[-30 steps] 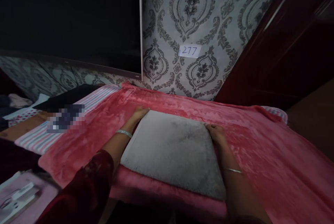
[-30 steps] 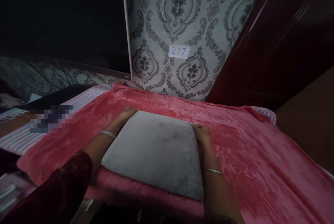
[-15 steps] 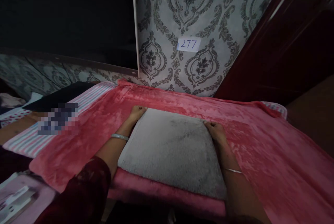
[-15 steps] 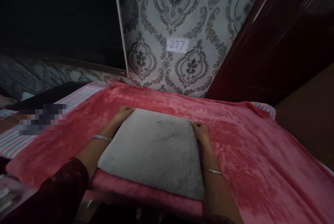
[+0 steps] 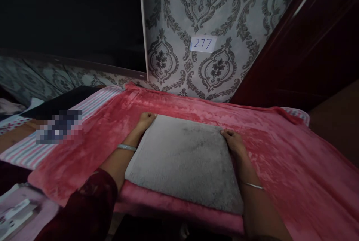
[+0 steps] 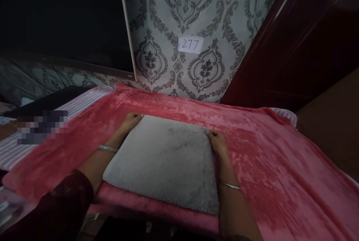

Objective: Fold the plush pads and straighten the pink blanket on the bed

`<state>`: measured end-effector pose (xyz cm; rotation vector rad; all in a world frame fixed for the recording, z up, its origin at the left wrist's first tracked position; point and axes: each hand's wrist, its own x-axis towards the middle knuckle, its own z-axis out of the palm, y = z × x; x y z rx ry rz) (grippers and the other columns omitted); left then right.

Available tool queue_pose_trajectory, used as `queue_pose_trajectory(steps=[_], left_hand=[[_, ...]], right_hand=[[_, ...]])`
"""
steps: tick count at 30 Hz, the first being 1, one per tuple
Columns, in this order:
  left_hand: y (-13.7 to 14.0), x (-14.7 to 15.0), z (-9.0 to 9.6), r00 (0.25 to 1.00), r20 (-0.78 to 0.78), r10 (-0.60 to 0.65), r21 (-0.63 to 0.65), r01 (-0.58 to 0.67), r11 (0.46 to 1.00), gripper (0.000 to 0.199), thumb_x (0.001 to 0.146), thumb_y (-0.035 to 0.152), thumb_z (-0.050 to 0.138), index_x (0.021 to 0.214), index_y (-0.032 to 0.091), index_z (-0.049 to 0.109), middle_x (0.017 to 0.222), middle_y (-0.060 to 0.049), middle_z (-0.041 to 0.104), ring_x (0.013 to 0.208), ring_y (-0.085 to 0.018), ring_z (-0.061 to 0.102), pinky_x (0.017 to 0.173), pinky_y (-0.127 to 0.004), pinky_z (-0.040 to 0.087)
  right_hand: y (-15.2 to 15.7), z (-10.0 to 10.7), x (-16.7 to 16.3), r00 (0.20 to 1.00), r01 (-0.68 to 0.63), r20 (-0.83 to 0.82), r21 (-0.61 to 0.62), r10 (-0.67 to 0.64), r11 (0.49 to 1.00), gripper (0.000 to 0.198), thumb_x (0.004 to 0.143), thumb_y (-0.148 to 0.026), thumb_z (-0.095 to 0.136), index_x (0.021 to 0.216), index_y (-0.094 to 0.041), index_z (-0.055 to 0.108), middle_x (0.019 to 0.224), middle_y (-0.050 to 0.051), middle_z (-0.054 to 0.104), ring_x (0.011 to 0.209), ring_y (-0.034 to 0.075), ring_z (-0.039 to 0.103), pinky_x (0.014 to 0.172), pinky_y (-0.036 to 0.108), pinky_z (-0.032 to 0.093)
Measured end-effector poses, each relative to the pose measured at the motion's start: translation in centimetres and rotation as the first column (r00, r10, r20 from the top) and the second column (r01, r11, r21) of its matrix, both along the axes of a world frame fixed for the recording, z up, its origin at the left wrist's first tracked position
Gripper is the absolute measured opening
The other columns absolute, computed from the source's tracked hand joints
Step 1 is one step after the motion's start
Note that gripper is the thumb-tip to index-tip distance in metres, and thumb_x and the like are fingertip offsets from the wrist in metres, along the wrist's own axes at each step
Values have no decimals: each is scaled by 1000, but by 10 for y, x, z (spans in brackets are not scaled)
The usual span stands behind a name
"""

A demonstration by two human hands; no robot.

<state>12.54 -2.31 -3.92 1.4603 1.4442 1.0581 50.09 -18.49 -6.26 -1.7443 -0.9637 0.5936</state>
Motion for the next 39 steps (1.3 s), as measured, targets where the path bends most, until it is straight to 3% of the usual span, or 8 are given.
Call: queue_pose_trajectory(steps=[9,12,14,18,22,28,35,39], left_hand=[[-5,-3,13,993,-112,46,80,-37,996,32,71,33,71,50,18,52,51,4,43,55,-12,42,52,-23,30],[-9,-8,27,982,-158,106,207,-72,976,19,77,35,66,72,16,68,74,-4,64,78,-20,59,67,-24,44],[-14,-7,34,958,-286,5,349,99,932,35,85,40,59,104,15,73,108,-11,72,105,-25,62,89,-29,48],[-25,6,25,635,-694,-339,252,655,712,65,94,56,48,149,21,52,158,-12,48,149,-30,37,124,-48,22],[-30,19,3,445,-813,-376,73,718,693,66,97,61,43,155,28,45,164,-9,39,154,-32,27,126,-55,12],[-23,15,-2,494,-801,-337,117,681,723,63,98,56,43,152,22,50,160,-11,46,151,-32,35,126,-54,17],[-5,5,-1,832,-539,-134,238,303,923,46,87,37,60,126,15,70,137,-15,66,132,-31,56,114,-40,40],[2,0,7,921,-389,-37,186,118,975,26,76,33,68,95,16,75,105,-16,76,110,-37,67,97,-41,49]], right_hand=[[7,-2,-1,987,88,138,-29,-83,996,31,68,-50,60,64,-19,63,60,2,59,64,19,55,61,30,41],[3,1,-6,937,143,305,115,-171,983,44,78,-51,54,92,-13,71,84,11,70,77,25,63,74,36,49],[1,3,-12,880,23,460,205,-117,978,55,84,-54,52,115,-12,70,108,18,71,97,30,65,90,44,50],[1,-1,-23,712,-313,657,-18,247,949,65,92,-61,51,144,-23,57,153,13,51,145,36,38,120,58,24],[6,-15,-25,682,-333,608,-237,406,913,72,93,-67,50,152,-26,50,161,9,42,153,36,25,123,61,16],[13,-24,-14,695,-362,607,-168,386,917,71,91,-66,54,149,-24,55,158,9,47,153,33,29,126,55,17],[7,-17,-7,842,-327,449,-16,299,945,81,84,-64,61,153,-24,48,164,10,37,154,29,28,127,52,20],[-37,-16,-15,962,-230,170,74,215,970,99,79,-64,67,162,-22,31,166,13,30,152,30,32,125,52,26]])
